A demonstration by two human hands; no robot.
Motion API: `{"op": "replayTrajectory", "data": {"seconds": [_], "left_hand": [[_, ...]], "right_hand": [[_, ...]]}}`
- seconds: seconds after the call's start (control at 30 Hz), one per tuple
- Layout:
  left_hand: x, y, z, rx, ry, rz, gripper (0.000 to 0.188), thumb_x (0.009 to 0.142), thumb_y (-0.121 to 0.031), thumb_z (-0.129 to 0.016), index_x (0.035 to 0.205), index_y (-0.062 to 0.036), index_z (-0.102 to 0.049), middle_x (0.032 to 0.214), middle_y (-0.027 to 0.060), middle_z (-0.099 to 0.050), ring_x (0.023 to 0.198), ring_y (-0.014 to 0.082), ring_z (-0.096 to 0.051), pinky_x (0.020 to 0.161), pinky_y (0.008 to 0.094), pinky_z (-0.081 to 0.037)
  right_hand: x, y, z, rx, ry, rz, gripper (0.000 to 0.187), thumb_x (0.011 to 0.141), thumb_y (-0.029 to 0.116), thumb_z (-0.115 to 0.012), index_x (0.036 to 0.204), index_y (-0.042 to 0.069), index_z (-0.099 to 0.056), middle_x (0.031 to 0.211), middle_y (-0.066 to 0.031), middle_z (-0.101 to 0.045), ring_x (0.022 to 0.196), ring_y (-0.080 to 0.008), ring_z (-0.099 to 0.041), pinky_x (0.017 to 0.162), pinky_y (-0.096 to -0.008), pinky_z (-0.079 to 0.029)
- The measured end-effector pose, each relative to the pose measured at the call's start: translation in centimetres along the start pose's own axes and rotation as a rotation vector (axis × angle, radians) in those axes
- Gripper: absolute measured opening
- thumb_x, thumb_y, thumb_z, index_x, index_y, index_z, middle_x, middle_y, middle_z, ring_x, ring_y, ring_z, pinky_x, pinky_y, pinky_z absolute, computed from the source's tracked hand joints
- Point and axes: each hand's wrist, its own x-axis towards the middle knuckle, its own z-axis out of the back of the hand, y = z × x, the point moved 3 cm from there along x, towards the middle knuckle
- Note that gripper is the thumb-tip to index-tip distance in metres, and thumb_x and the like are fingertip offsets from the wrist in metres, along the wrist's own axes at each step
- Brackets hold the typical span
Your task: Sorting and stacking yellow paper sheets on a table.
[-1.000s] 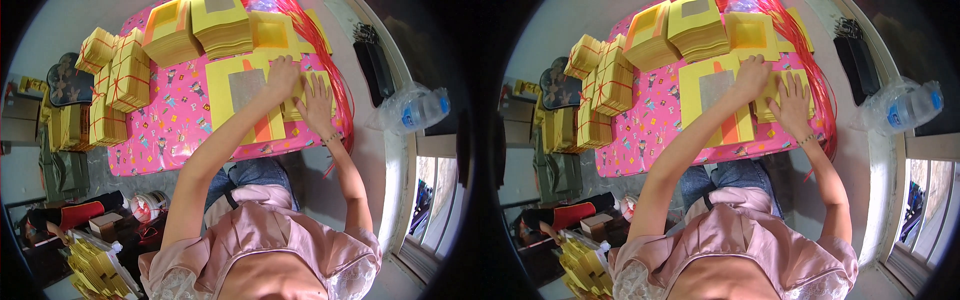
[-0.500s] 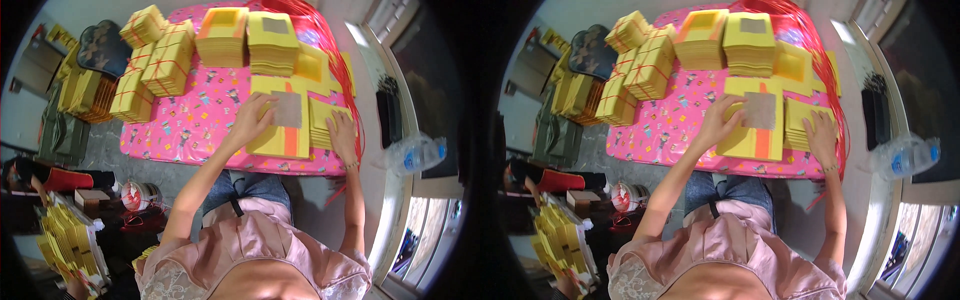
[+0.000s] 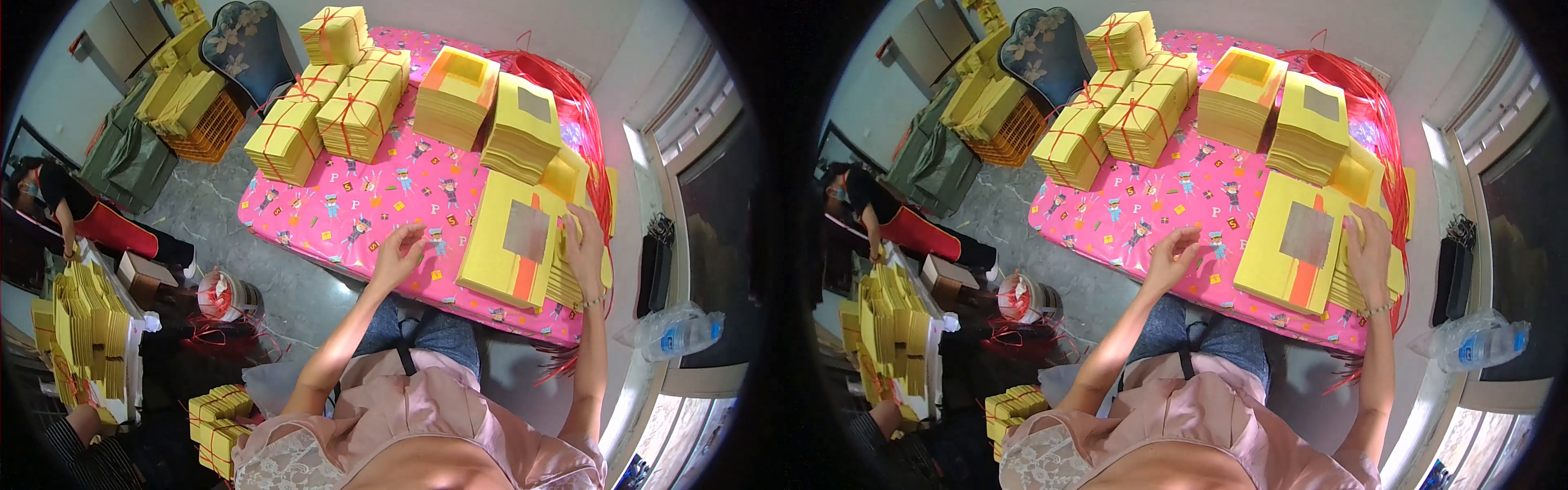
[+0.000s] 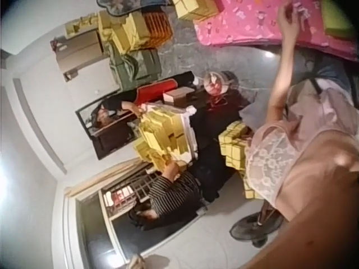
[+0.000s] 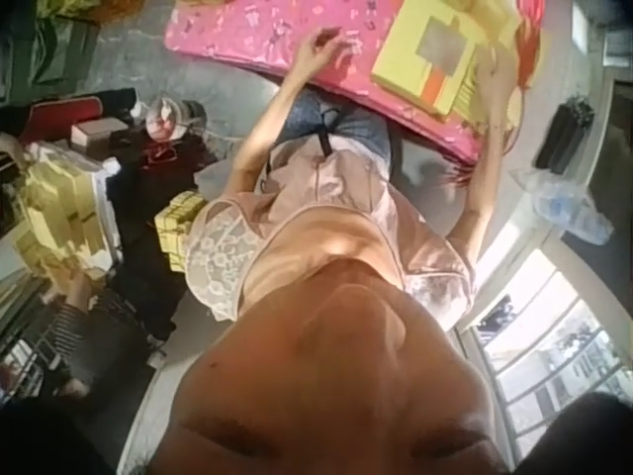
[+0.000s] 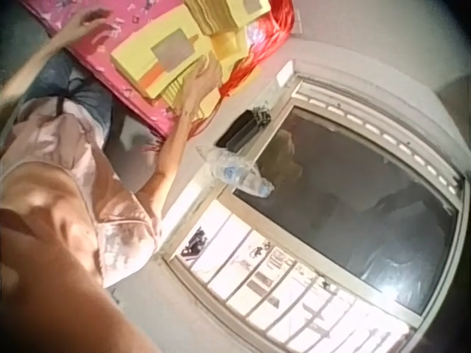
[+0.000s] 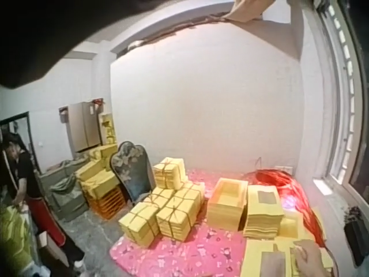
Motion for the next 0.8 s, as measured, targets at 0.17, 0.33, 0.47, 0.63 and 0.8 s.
{"op": "replayTrajectory", "data": {"seconds": [0.17,0.33,0.47,0.63,0.8], "left_hand": [[2.4,2.6,0.3,-0.241,-0.035,0.107,0.04,0.098,-0.011,-0.06,0.136,-0.0016,-0.052,0.116,0.0112,-0.066,0.107,0.0167,-0.065,0.093,0.0286,-0.052],[7.7,3.5,0.4,-0.637,-0.11,0.34,0.046,0.104,-0.02,-0.052,0.144,-0.0007,-0.041,0.129,0.0138,-0.06,0.114,0.0228,-0.063,0.097,0.0328,-0.052],[13.2,5.6,-0.2,-0.958,-0.156,0.456,0.05,0.105,-0.023,-0.046,0.148,-0.0003,-0.034,0.141,0.0178,-0.049,0.125,0.028,-0.055,0.102,0.0385,-0.05],[18.9,5.7,-1.8,-1.088,-0.148,0.538,0.058,0.105,-0.034,-0.045,0.151,-0.0027,-0.029,0.147,0.0166,-0.044,0.128,0.03,-0.051,0.108,0.044,-0.043],[23.0,6.4,-2.4,-1.172,-0.103,0.589,0.07,0.106,-0.053,-0.027,0.155,-0.0026,-0.021,0.149,0.0139,-0.044,0.131,0.0304,-0.048,0.111,0.0494,-0.035]], "right_hand": [[7.4,4.1,-3.8,0.057,0.018,0.168,0.026,0.096,0.017,-0.059,0.117,0.002,-0.063,0.11,-0.0149,-0.065,0.106,-0.0328,-0.059,0.092,-0.042,-0.046],[15.5,6.7,-8.1,-0.035,-0.012,0.337,0.03,0.094,0.018,-0.061,0.121,0.005,-0.062,0.107,-0.0135,-0.064,0.104,-0.0333,-0.059,0.091,-0.0433,-0.044],[20.8,6.3,-12.1,-0.131,-0.037,0.402,0.037,0.093,0.023,-0.062,0.125,0.006,-0.058,0.107,-0.013,-0.064,0.103,-0.0323,-0.06,0.094,-0.0454,-0.041],[25.3,5.9,-15.4,-0.211,0.146,0.334,0.052,0.092,0.037,-0.062,0.132,0.004,-0.054,0.118,-0.0146,-0.062,0.113,-0.0288,-0.058,0.101,-0.05,-0.037],[26.5,6.6,-17.8,-0.328,0.227,0.346,0.066,0.092,0.046,-0.061,0.14,0.003,-0.047,0.129,-0.016,-0.059,0.124,-0.0279,-0.054,0.107,-0.0514,-0.034]]}}
